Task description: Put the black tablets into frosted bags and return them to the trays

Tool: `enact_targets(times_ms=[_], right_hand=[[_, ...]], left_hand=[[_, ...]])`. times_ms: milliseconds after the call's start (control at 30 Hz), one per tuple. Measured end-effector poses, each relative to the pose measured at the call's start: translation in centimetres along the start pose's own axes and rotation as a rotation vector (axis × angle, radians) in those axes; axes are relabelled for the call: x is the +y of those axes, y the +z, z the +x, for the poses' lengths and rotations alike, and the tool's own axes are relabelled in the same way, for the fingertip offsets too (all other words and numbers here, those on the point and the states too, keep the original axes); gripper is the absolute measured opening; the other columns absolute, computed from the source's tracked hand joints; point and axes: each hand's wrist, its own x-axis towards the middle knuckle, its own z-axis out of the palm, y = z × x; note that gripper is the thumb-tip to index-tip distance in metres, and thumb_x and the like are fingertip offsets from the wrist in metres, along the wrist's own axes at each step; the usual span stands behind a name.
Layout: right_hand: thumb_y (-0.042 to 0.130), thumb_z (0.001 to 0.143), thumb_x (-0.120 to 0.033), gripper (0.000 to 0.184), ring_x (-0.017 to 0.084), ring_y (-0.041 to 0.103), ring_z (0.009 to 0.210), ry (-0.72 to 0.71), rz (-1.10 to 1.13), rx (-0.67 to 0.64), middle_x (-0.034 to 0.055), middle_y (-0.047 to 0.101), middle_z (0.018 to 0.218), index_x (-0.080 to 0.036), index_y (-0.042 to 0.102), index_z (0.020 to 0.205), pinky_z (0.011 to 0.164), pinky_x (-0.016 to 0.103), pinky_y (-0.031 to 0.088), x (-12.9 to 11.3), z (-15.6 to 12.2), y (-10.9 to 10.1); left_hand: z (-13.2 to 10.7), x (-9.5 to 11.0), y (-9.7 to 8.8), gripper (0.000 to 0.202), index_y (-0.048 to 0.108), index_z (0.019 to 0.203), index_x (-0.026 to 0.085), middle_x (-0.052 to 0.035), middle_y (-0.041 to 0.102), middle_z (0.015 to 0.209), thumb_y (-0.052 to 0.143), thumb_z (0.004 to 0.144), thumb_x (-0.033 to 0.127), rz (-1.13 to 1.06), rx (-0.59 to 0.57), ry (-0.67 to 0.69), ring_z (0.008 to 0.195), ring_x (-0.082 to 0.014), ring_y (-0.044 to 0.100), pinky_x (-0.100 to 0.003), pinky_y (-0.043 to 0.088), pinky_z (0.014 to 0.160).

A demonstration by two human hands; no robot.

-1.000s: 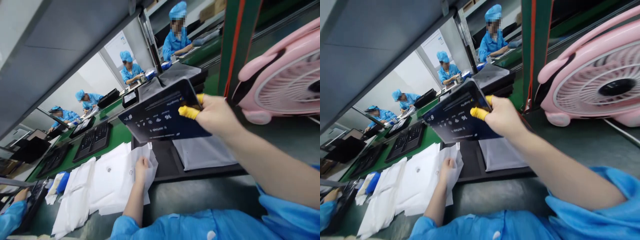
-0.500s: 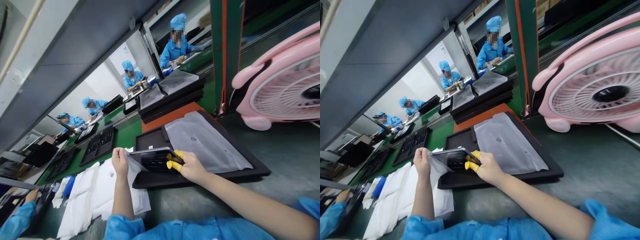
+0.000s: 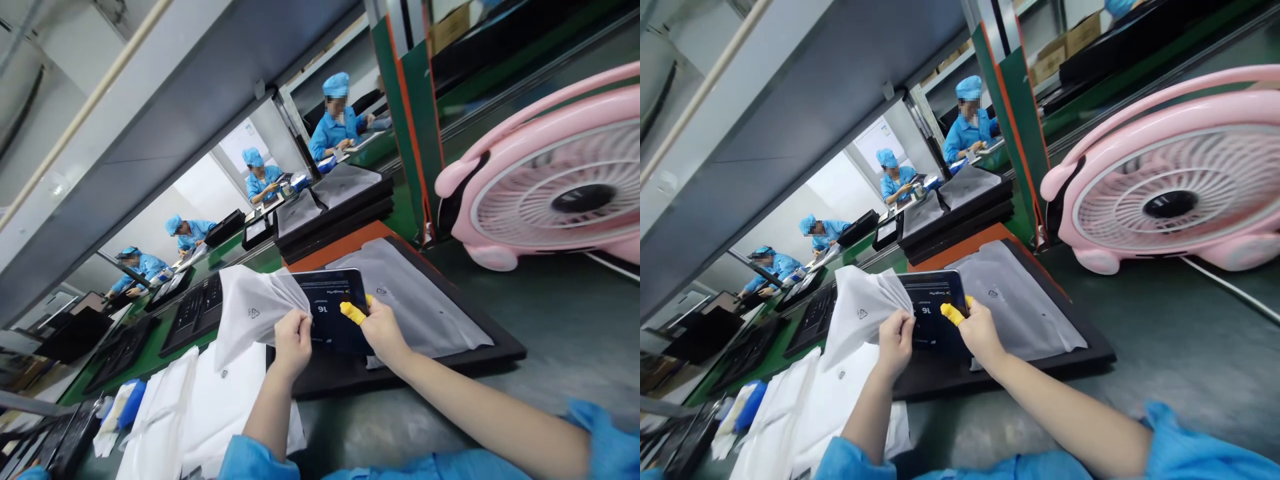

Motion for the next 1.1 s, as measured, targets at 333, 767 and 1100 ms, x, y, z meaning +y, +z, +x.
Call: enact_targets(times_ms=[333, 767, 1100], right_hand=[[0.062, 0.053, -0.045, 0.034, 0.022, 0.059, 0.070, 0.098, -0.008, -0.057, 0.0036, 0.065, 0.068, -0.015, 0.059, 0.069, 0.065, 0.032, 0.046, 0.7, 0.3, 0.7], [0.061, 0.057, -0.040, 0.026, 0.016, 0.053, 0.060, -0.013, -0.027, -0.278, 0.0002, 0.059, 0.058, -0.015, 0.056, 0.062, 0.057, 0.027, 0.043, -1.7, 1.9, 3.5], [0.047, 0.077, -0.042, 0.030, 0.017, 0.059, 0.073, -0.331, -0.595, -0.835, 0.0026, 0.066, 0.078, -0.017, 0.062, 0.073, 0.066, 0.026, 0.043, -9.0, 7.9, 2.4]], left_hand=[[0.1, 2.2, -0.1, 0.019, 0.043, 0.057, 0.019, 0.0028, 0.044, 0.055, 0.043, 0.076, 0.022, 0.029, -0.434, 0.038, 0.055, -0.0095, 0.041, -0.020, 0.032, 0.056], [5.8, 3.1, -2.1, 0.017, 0.052, 0.072, 0.019, -0.0025, 0.059, 0.073, 0.044, 0.080, 0.031, 0.037, -0.239, 0.199, 0.072, -0.0144, 0.055, -0.026, 0.043, 0.071], [4.9, -4.3, -9.2, 0.044, 0.062, 0.069, 0.011, -0.0026, 0.062, 0.061, 0.070, 0.054, 0.051, -0.147, -0.212, -0.375, 0.057, -0.0164, 0.056, -0.024, 0.043, 0.054]])
